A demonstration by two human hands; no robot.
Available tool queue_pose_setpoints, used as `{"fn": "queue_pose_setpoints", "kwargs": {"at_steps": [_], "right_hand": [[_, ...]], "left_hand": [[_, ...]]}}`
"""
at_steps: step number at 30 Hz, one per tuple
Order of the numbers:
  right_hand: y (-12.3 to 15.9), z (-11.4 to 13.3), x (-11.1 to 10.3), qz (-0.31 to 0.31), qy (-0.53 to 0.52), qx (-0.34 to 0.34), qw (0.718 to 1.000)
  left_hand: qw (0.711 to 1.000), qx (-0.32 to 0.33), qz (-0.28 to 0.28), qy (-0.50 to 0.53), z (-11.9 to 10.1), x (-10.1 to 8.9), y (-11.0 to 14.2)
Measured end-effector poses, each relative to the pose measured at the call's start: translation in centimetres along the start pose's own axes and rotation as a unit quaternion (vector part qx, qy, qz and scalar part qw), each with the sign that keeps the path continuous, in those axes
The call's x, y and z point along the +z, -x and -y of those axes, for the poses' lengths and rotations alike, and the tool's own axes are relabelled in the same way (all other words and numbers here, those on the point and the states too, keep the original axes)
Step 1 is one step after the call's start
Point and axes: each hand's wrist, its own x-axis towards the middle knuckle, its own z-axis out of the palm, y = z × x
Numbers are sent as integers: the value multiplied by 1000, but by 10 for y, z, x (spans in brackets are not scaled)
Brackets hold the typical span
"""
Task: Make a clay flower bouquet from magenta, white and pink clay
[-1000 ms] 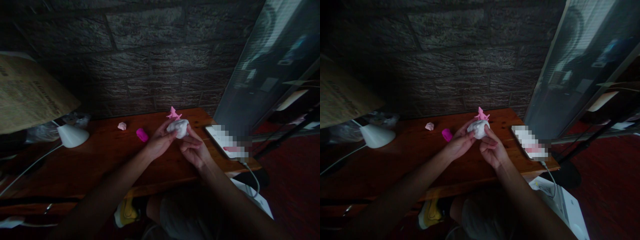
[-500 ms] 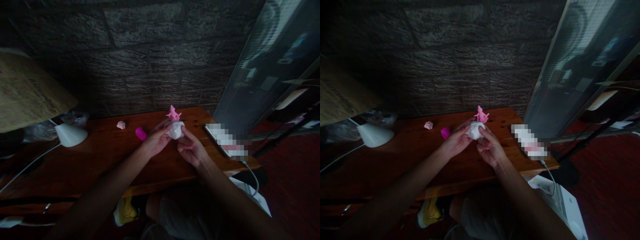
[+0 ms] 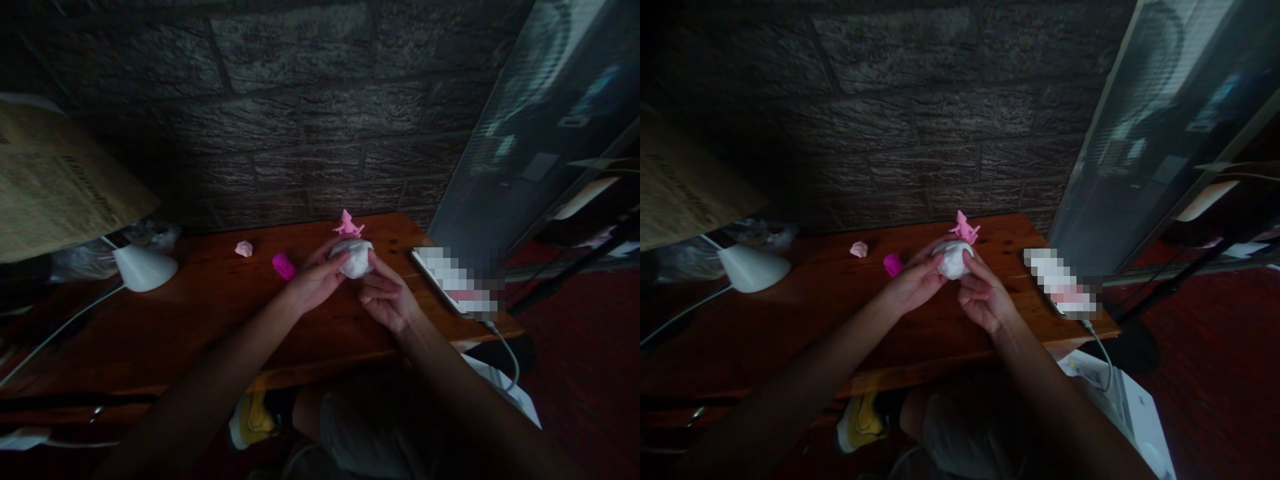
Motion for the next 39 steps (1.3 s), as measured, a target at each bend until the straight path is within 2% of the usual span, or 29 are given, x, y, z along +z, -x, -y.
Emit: {"fn": "queue_pose_setpoints", "kwargs": {"at_steps": [3, 7, 12, 15, 24, 28, 31, 36, 39], "right_hand": [[1, -3, 5, -28, 12, -20, 999], [-1, -5, 10, -59, 28, -8, 998], [1, -6, 12, -41, 33, -27, 998], [3, -7, 14, -33, 40, -46, 998], [-3, -6, 8, -46, -26, 21, 998], [0, -4, 10, -63, -27, -28, 997], [3, -4, 12, -45, -1, -64, 997], [1, -4, 8, -23, 2, -2, 1000], [0, -1, 5, -10, -34, 0, 999]], "left_hand": [[1000, 9, -2, 3, 1, -2, 0], [999, 24, -21, 4, -1, -2, 1], [1000, -5, -21, 23, -2, -2, 0], [999, -1, -27, 35, -2, -4, -2], [999, -11, -36, 21, -2, -3, -1], [1000, -11, -24, 8, 0, -4, -2], [999, 8, -38, 0, 1, -6, -2], [999, 7, -47, 4, 2, -8, -4], [999, -19, -38, 21, 2, -8, -3]]}}
